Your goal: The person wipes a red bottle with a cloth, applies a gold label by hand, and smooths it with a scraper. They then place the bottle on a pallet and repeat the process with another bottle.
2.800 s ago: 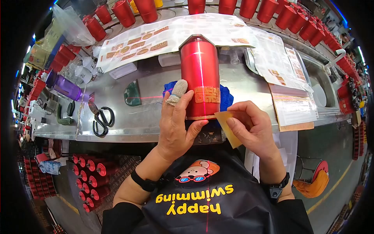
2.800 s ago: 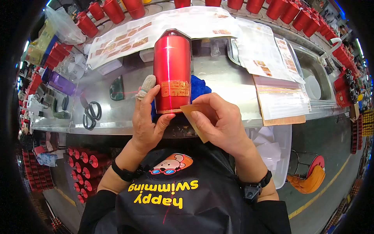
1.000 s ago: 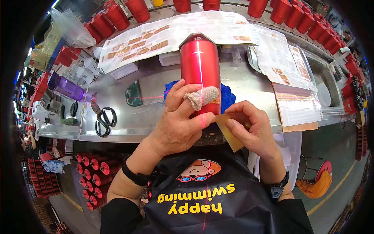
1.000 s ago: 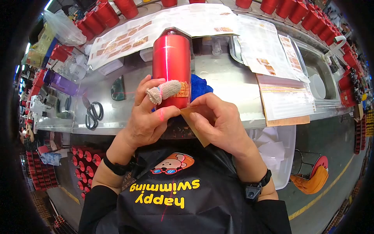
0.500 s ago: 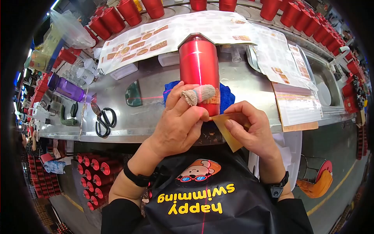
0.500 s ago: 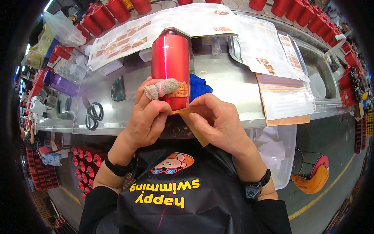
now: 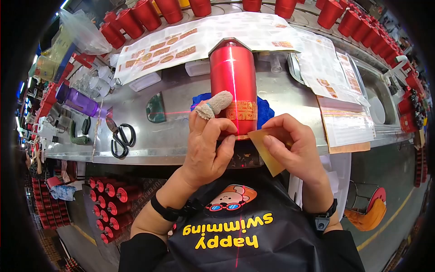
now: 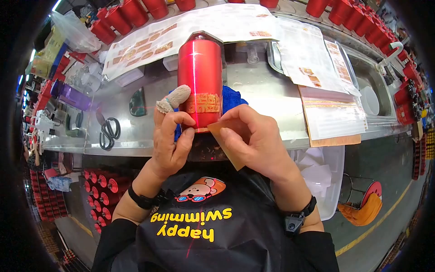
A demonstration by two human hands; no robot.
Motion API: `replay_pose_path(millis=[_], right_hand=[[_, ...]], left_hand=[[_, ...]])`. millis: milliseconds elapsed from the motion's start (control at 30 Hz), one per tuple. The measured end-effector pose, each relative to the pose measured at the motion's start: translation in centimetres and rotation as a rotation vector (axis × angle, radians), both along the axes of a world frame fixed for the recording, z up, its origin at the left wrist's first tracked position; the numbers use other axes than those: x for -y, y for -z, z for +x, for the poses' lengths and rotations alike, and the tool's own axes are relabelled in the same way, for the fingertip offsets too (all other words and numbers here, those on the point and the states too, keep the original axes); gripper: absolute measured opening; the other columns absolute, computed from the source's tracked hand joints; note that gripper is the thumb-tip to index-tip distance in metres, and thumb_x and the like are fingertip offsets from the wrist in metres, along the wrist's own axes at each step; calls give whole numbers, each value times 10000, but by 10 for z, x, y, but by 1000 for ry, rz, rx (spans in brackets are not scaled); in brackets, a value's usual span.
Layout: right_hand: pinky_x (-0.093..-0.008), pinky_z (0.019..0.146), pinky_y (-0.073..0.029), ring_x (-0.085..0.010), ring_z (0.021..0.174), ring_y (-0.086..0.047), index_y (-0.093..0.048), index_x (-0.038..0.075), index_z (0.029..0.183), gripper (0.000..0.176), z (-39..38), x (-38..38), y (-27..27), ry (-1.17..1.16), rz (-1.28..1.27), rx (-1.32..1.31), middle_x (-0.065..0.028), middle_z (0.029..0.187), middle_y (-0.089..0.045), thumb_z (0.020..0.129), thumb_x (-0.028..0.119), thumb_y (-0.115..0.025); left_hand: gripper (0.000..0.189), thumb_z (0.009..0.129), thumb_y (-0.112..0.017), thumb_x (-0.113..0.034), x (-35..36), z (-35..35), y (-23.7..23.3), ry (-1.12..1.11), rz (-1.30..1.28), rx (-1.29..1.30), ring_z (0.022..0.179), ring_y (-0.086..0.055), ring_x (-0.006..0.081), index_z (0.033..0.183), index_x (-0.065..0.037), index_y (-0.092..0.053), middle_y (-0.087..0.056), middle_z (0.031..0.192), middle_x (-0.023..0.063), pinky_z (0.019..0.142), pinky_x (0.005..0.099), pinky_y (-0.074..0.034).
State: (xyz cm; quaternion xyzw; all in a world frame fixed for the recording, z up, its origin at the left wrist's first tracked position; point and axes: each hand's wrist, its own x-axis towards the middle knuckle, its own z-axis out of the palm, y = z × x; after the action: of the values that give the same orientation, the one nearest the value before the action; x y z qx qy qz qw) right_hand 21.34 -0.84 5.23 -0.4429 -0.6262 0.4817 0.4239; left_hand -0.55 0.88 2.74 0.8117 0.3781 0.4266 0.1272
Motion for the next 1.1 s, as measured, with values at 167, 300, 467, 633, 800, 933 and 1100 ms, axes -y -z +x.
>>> replay_pose_path(millis=[167,300,467,633,800,933,1100], right_hand=[[-277,741,-546,-143,859,-697,-593,-21,1047,176,-5,-1,4,-36,12,-10,-123,911,-717,885,39,-630],[-277,744,-546,-143,857,-697,-593,-24,1046,179,-6,0,2,-55,16,-7,-127,915,-717,882,38,-629],[-281,755,-548,-146,867,-696,-593,-29,1045,179,-3,1,2,-51,9,-5,-133,927,-717,883,40,-627],[-283,760,-548,-147,868,-695,-593,-35,1043,180,-1,1,5,-31,13,-10,-137,930,-717,884,40,-628],[-283,761,-549,-148,870,-695,-594,-38,1043,178,-1,1,5,-32,5,0,-138,940,-717,884,37,-627],[-280,757,-549,-147,868,-695,-593,-38,1045,178,-3,2,4,-39,16,-25,-134,940,-718,886,36,-625],[-277,751,-548,-145,868,-692,-591,-39,1048,181,-3,2,3,-40,22,-29,-135,939,-718,886,36,-625]], left_hand=[[197,853,-588,-62,1,5,2,-41,-3,47,1272,-441,381,1045,-34,-556,-458,1410,271,1083,449,-304],[239,865,-598,-108,1,9,3,-67,-17,47,1303,-407,376,1087,-42,-534,-415,1445,270,1093,453,-280],[266,877,-604,-158,0,9,5,-55,-14,30,1319,-388,377,1105,-47,-525,-384,1465,268,1099,449,-267],[273,887,-602,-170,-1,8,6,-50,-33,49,1332,-383,374,1119,-49,-523,-397,1462,263,1110,446,-252],[290,883,-612,-162,0,10,6,-62,-32,55,1313,-386,379,1134,-49,-521,-406,1450,264,1105,451,-247],[295,882,-615,-156,1,10,10,-55,-59,81,1315,-383,380,1140,-50,-519,-403,1454,263,1105,448,-243],[289,887,-607,-156,2,11,7,-76,-55,50,1351,-370,367,1141,-53,-517,-392,1476,254,1123,436,-234]])
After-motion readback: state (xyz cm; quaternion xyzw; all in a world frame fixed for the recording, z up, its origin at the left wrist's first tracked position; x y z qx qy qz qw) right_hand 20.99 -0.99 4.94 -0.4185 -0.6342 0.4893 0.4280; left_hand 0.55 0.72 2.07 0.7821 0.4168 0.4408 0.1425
